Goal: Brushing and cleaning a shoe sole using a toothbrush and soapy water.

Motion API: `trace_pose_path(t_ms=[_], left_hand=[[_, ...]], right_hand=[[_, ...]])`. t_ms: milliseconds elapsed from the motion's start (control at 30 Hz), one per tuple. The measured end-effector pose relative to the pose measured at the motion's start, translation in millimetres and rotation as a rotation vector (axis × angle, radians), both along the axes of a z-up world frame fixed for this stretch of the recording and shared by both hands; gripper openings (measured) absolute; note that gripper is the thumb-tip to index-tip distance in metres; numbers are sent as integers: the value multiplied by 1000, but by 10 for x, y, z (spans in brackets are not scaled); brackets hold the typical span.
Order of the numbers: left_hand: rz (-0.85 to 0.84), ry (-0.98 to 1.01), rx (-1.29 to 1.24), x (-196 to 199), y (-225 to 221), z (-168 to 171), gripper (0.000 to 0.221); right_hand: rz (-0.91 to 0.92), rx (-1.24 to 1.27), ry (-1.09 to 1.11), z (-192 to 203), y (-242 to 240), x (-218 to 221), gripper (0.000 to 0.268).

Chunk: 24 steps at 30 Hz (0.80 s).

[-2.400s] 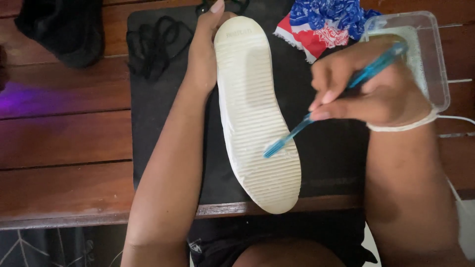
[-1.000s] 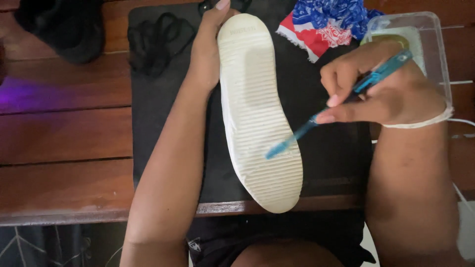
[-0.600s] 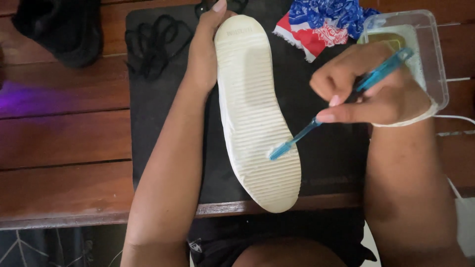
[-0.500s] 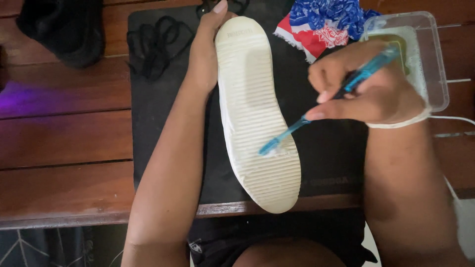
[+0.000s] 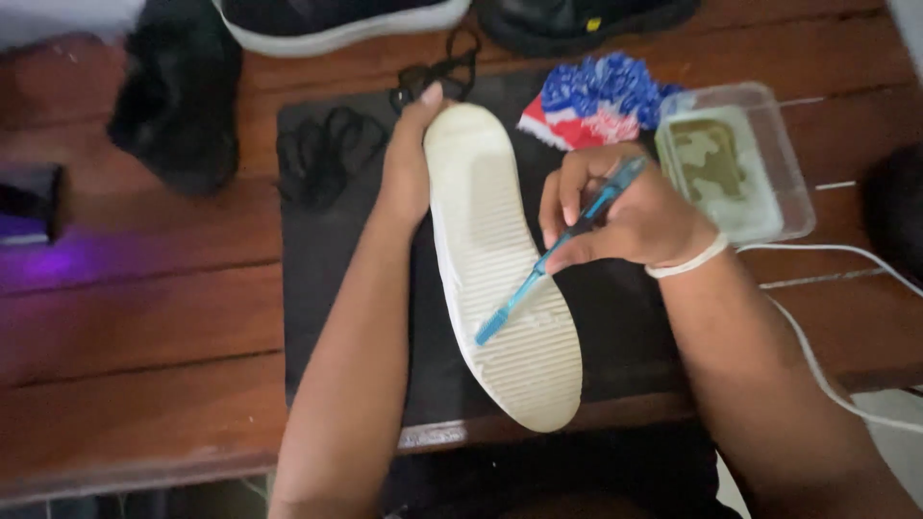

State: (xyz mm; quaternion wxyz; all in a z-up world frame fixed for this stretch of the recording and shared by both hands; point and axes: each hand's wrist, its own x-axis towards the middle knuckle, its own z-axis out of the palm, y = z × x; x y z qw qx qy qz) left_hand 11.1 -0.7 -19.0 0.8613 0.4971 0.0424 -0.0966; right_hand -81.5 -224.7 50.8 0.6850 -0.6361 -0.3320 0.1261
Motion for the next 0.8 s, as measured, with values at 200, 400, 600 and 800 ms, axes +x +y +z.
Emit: trace_pose_path(t_ms=[200,400,600,800], left_hand=[[-27,69,115,228,63,-343,38],[-20,15,161,116,-5,-279,40],[-20,17,125,177,1,-332,38],[-38,33,125,18,4,-63,45]], right_hand=[[-90,213,93,-304,70,104,47],[7,240,143,-268,-183,15,28],[-146,267,17,-277,-309,-6,32],[-292,79,-18,117,-337,-262,42]])
